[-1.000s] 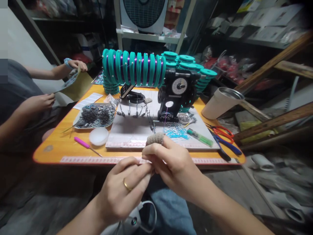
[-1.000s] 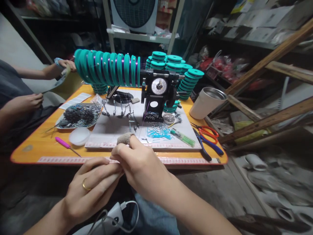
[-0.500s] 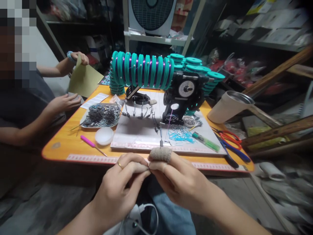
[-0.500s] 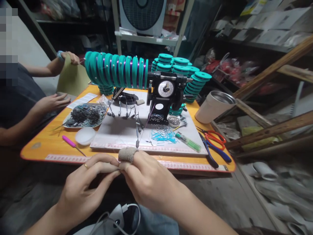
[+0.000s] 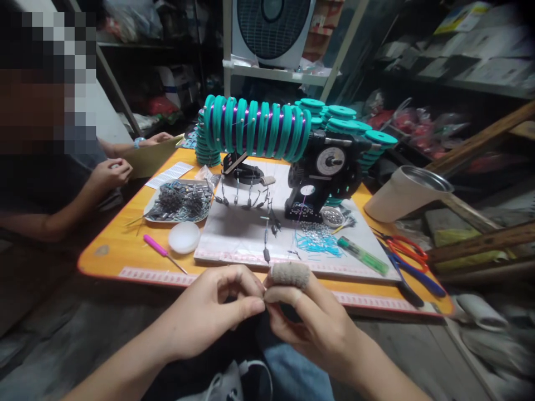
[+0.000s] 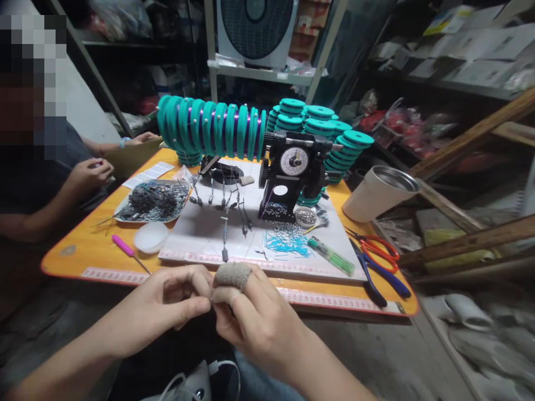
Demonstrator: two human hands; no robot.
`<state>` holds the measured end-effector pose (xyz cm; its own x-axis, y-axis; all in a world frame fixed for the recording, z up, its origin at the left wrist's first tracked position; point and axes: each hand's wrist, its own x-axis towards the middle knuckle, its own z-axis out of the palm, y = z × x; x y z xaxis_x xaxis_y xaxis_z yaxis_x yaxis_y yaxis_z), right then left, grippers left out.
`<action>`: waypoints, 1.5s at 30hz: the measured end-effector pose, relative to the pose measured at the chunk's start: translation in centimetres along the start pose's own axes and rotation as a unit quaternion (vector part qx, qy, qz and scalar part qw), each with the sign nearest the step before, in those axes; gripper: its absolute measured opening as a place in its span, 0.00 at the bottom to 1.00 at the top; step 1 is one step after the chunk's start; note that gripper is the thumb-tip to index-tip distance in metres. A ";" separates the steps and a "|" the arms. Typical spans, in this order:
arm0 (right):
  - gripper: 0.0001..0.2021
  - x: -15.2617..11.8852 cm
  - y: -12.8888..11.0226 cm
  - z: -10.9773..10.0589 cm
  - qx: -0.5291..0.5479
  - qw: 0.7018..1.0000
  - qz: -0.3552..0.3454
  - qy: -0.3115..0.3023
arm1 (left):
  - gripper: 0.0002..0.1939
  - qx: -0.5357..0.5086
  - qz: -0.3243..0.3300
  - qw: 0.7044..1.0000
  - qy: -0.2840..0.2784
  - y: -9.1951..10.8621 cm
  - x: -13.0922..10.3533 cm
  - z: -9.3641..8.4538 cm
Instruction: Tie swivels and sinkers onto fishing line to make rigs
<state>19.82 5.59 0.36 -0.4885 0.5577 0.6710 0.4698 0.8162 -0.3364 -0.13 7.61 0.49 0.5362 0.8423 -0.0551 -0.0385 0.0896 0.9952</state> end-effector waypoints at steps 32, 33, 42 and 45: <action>0.10 -0.5 -0.7 2.0 0.003 0.993 0.071 0.090 | 0.10 0.216 0.275 0.891 0.289 -3.8 -3.4 2.3; 0.10 -0.6 -0.8 1.9 0.007 0.993 0.074 0.094 | 0.09 0.199 0.266 0.897 0.290 -4.0 -3.1 2.7; 0.12 -0.7 -0.8 1.7 0.033 0.991 0.073 0.105 | 0.12 0.254 0.247 0.870 0.342 -3.4 -3.6 -0.2; 0.12 -0.8 -0.6 1.6 0.029 0.992 0.067 0.104 | 0.18 0.455 0.281 0.783 0.318 -2.3 -4.1 -3.9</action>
<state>18.77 4.89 -1.00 -0.2593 0.6243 0.7369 0.4751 0.7467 -0.4654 -5.54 6.04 -1.90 0.1111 0.7329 0.6711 0.6535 -0.5627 0.5063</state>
